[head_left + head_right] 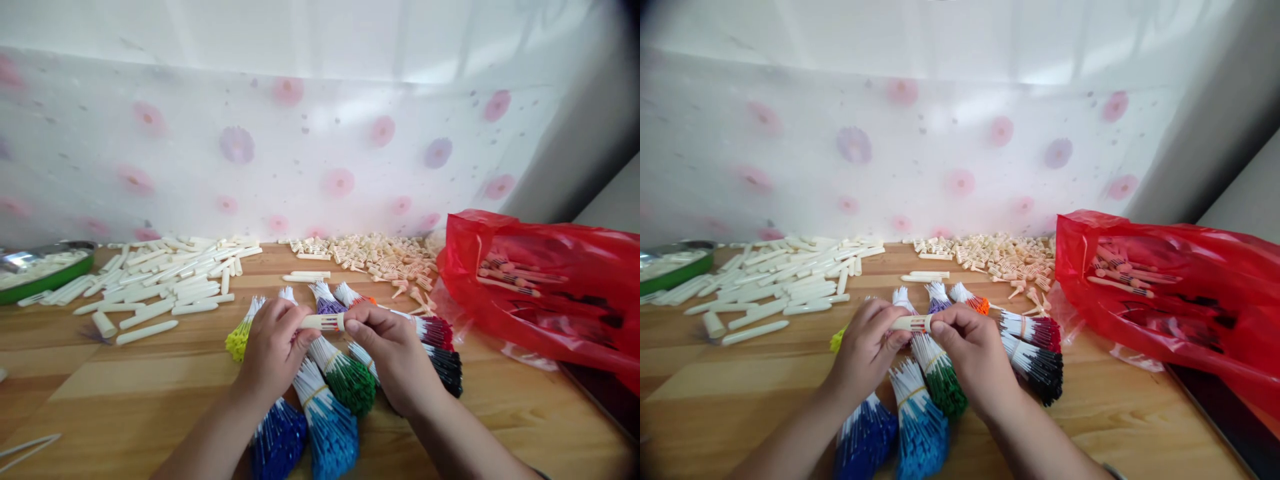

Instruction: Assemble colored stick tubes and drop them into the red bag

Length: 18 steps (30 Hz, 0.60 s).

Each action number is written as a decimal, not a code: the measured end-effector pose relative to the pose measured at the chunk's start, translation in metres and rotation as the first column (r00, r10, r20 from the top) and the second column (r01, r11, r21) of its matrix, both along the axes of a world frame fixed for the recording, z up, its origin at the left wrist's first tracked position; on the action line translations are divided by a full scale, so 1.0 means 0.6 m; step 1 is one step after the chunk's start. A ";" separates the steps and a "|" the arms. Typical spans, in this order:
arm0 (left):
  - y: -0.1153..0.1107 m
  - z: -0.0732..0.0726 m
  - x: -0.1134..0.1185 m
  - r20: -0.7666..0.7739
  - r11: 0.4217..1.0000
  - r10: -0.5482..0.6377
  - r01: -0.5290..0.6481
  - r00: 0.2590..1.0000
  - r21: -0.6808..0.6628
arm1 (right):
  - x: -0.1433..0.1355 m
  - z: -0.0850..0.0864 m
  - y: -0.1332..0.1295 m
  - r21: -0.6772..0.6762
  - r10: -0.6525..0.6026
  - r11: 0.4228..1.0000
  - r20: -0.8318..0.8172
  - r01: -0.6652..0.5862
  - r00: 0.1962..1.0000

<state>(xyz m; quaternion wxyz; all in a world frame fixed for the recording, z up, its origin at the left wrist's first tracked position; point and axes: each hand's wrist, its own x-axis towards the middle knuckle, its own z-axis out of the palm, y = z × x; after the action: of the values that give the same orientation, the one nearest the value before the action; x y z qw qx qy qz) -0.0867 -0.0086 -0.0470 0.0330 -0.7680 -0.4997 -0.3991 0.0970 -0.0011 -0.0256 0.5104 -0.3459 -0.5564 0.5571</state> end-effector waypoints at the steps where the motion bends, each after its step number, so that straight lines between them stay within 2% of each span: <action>1: 0.000 0.000 0.000 -0.008 1.000 0.007 -0.007 1.000 0.008 | -0.002 0.000 -0.002 -0.033 0.019 0.999 -0.037 -0.020 0.999; 3: 0.000 0.000 0.000 -0.008 1.000 0.008 -0.007 1.000 0.011 | -0.004 0.000 -0.004 -0.061 0.045 0.997 -0.085 -0.050 0.995; 6: 0.001 0.000 0.000 0.033 0.999 -0.027 0.028 0.999 -0.022 | 0.010 -0.001 0.000 0.013 0.029 1.000 -0.059 -0.028 0.998; 8: 0.002 -0.002 0.000 0.062 0.996 -0.061 0.065 0.996 -0.064 | 0.041 -0.002 0.009 0.110 -0.079 0.991 0.021 0.076 0.997; 10: 0.005 -0.004 0.000 0.083 0.989 -0.087 0.096 0.993 -0.108 | 0.093 -0.002 0.020 0.217 -0.271 0.947 0.145 0.237 0.952; 12: 0.007 -0.006 0.002 0.100 0.982 -0.104 0.118 0.990 -0.145 | 0.155 -0.001 0.023 0.337 -0.442 0.882 0.349 0.330 0.826; 13: 0.008 -0.007 0.003 0.103 0.979 -0.111 0.127 0.988 -0.162 | 0.184 -0.001 0.021 0.399 -0.476 0.866 0.474 0.300 0.741; 16: 0.009 -0.009 0.006 0.088 0.968 -0.133 0.149 0.987 -0.204 | 0.245 -0.006 0.003 0.435 -0.418 0.899 0.814 0.055 0.404; 18: 0.008 -0.010 0.009 0.085 0.962 -0.142 0.158 0.986 -0.222 | 0.256 -0.015 -0.011 0.391 -0.373 0.919 0.903 -0.044 0.214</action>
<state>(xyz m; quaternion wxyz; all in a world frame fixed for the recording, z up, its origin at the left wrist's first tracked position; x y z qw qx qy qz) -0.0814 -0.0036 -0.0527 -0.1026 -0.7884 -0.4833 -0.3664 0.2503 -0.0076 -0.0346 0.1632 -0.5811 -0.7950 0.0608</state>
